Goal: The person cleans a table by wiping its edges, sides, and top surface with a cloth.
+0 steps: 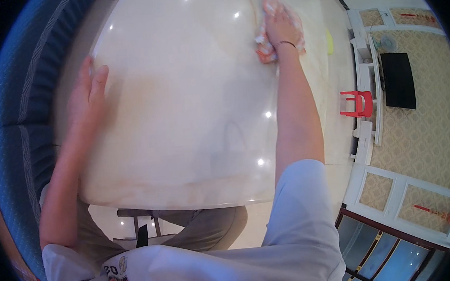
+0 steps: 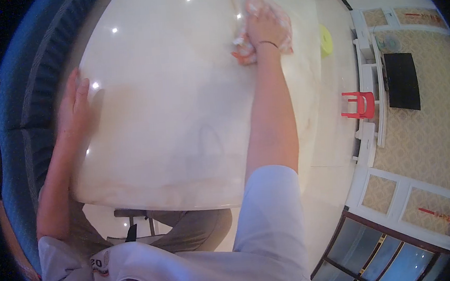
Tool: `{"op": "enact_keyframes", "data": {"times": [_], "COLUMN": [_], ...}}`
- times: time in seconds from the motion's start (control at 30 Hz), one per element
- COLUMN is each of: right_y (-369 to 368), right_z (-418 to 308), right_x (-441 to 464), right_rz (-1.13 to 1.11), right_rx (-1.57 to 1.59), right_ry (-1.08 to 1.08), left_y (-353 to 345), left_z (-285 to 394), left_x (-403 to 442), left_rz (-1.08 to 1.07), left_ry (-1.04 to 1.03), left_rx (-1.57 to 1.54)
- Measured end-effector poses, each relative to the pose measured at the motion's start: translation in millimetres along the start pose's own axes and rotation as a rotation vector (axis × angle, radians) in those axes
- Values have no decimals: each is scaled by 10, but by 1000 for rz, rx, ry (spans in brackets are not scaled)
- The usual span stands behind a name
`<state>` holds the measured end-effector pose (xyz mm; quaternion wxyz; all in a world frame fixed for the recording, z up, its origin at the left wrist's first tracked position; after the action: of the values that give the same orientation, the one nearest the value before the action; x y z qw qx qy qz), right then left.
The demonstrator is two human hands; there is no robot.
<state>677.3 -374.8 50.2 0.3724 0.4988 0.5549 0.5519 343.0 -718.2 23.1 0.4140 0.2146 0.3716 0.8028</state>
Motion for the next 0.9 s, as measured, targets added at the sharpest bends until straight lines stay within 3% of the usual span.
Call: {"op": "enact_keyframes", "data": {"times": [0.37, 0.4, 0.47, 0.57, 0.73, 0.9], "right_y": [255, 299, 397, 461, 479, 365], "right_z": [2023, 2070, 2093, 2088, 1853, 1446], "right_x": [-892, -1033, -1390, -1748, -2276, -2662], "right_rz": [130, 133, 2, 13, 33, 42], "right_rx": [28, 22, -47, -55, -139, -228], "right_ry": [-314, -316, -552, -622, -553, -353], "left_y": [64, 56, 72, 103, -28, -35], "left_z": [-11, -26, 6, 59, 6, 84], "left_x": [16, 3, -7, 9, 62, 61], "left_rz": [33, 38, 40, 11, 77, 5], "left_ry": [-13, -19, -28, 4, -98, -40], "left_rx": [57, 56, 49, 37, 97, 135]}}
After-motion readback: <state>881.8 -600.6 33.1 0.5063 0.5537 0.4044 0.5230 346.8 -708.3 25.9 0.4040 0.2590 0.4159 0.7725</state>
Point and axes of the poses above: each hand's wrist, its own x-axis towards the middle knuckle, its own y-axis out of the back of the hand, z = x × y, the point moved 5 cm from there along x, towards the middle knuckle, and after that the axes turned 9 degrees about x, right-handed, at the moved point
